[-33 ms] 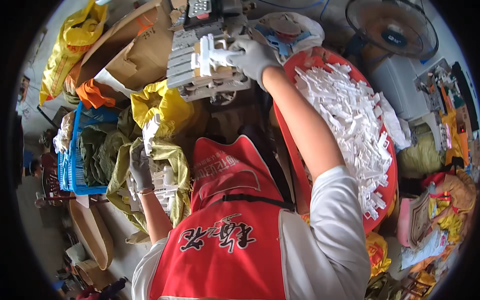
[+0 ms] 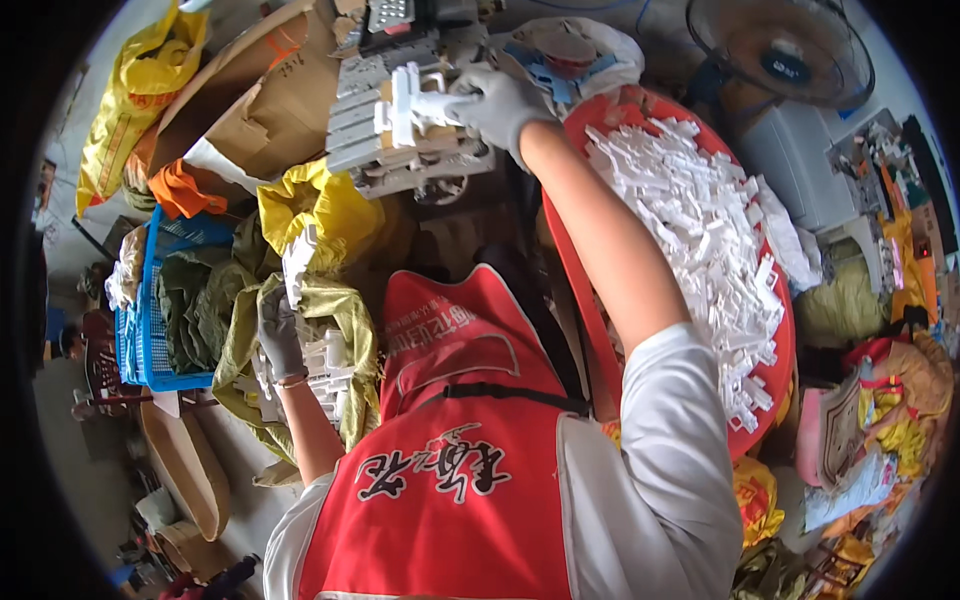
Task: Assembling small white plastic components using a pneumatic assembly machine in a manufacturing setting.
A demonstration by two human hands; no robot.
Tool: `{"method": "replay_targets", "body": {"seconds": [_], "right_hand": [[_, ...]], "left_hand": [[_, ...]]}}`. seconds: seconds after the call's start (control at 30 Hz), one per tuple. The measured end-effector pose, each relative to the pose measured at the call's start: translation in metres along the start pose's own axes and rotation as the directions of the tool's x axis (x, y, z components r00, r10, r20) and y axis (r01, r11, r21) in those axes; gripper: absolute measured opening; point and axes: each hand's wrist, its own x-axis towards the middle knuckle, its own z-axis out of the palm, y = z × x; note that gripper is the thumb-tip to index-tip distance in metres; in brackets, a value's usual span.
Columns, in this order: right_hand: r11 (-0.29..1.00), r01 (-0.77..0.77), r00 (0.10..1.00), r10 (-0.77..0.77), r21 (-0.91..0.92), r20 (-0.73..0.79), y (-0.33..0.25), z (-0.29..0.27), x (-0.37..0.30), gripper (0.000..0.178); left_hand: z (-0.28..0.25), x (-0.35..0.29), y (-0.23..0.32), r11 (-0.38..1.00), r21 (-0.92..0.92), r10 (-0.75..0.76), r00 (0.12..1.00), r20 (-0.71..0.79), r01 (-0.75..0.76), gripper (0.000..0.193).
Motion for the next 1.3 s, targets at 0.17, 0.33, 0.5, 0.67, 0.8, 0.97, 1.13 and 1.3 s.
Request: {"method": "replay_targets", "body": {"seconds": [0.17,0.33,0.5,0.67,0.8,0.97,1.13,1.3], "right_hand": [[0.937,0.332,0.943,-0.331,-0.11,0.029,0.038,-0.029,-0.01,0.05],[0.976,-0.206,0.951,0.216,0.066,-0.222,0.164,-0.079,-0.118,0.045],[0.586,-0.572,0.792,0.576,-0.575,-0.201,0.307,-0.087,-0.23,0.039],[0.352,-0.549,0.746,0.614,-0.758,-0.255,0.329,-0.034,-0.318,0.048],[0.46,-0.692,0.708,0.584,-0.556,-0.398,0.327,-0.03,-0.302,0.053],[0.268,-0.761,0.57,0.712,-0.591,-0.411,0.338,-0.029,-0.255,0.056],[0.538,-0.655,0.744,0.581,-0.53,-0.331,0.293,-0.059,-0.223,0.056],[0.909,-0.296,0.866,0.126,-0.294,-0.483,0.269,-0.085,-0.228,0.047]], "left_hand": [[-0.013,-0.016,0.024,0.968,0.239,-0.073,0.997,-0.016,0.075,0.029],[-0.079,-0.059,-0.028,0.991,-0.028,-0.133,0.987,-0.094,0.131,0.035],[-0.132,-0.082,-0.06,0.879,0.381,-0.151,0.925,-0.349,0.287,0.031],[-0.086,-0.062,-0.026,0.822,0.552,-0.05,0.983,-0.174,0.14,0.03],[-0.041,-0.049,0.003,0.827,0.562,-0.023,1.0,0.011,0.013,0.026],[-0.004,-0.031,0.019,0.883,0.468,-0.022,0.989,0.148,-0.05,0.025],[-0.008,-0.033,0.014,0.859,0.499,0.032,0.984,0.174,-0.116,0.024],[-0.033,-0.051,-0.007,0.89,0.454,-0.06,0.997,0.038,0.036,0.022]]}}
